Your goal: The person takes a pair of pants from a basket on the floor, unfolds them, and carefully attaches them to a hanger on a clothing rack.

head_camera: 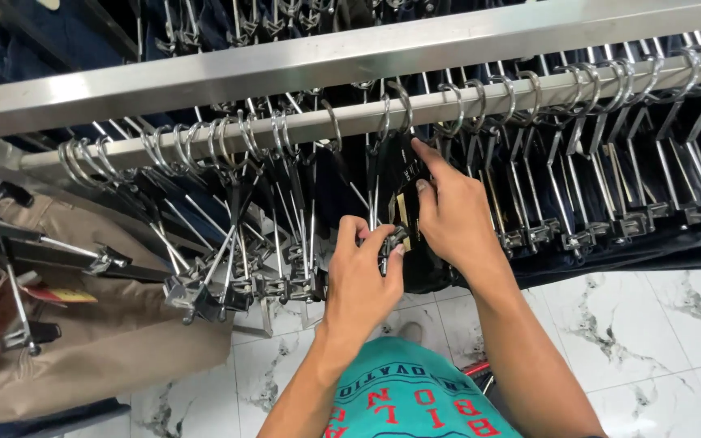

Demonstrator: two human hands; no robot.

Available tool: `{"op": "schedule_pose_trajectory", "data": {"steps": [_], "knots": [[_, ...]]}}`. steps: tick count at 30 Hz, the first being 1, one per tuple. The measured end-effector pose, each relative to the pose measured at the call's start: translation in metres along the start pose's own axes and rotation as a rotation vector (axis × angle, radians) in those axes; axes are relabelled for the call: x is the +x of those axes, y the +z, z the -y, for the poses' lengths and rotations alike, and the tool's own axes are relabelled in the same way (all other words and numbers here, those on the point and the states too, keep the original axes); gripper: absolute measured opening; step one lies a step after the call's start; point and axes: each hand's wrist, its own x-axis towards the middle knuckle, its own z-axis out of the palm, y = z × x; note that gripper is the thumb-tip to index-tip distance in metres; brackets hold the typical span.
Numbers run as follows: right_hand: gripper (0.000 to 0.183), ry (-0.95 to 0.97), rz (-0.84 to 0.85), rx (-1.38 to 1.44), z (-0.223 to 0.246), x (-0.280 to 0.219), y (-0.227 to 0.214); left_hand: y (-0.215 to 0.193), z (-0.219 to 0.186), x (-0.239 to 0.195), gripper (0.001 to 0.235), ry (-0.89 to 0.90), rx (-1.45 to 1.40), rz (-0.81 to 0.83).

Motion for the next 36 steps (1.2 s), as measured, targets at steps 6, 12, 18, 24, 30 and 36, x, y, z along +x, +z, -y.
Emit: {"op": "schedule_pose_trajectory", "data": {"steps": [6, 12, 18, 24, 30, 36], "knots": [[0.048, -0.095, -0.021, -0.057, 0.003, 0.006, 0.002, 0.004, 0.001, -0.001, 0.024, 0.019, 0.048, -0.052], [0.048, -0.018, -0.033, -0.008, 0.020, -0.005, -0.005, 0.007, -0.005, 0.001, 0.021, 0.042, 0.119, -0.100], [0.050, 0.017, -0.050, 0.025, 0.019, -0.009, -0.004, 0.013, 0.000, -0.004, 0.022, 0.068, 0.182, -0.107], [0.054, 0.103, 0.008, -0.038, 0.001, 0.001, 0.000, 0.013, 0.005, -0.010, 0.023, 0.064, 0.179, -0.140], [0.052, 0.135, 0.037, 0.013, -0.012, 0.019, 0.012, 0.012, 0.007, -0.009, 0.023, 0.082, 0.140, -0.143], [0.052, 0.026, -0.007, -0.130, -0.035, 0.020, 0.030, 0.007, 0.002, -0.012, 0.024, 0.098, 0.097, -0.173]]}}
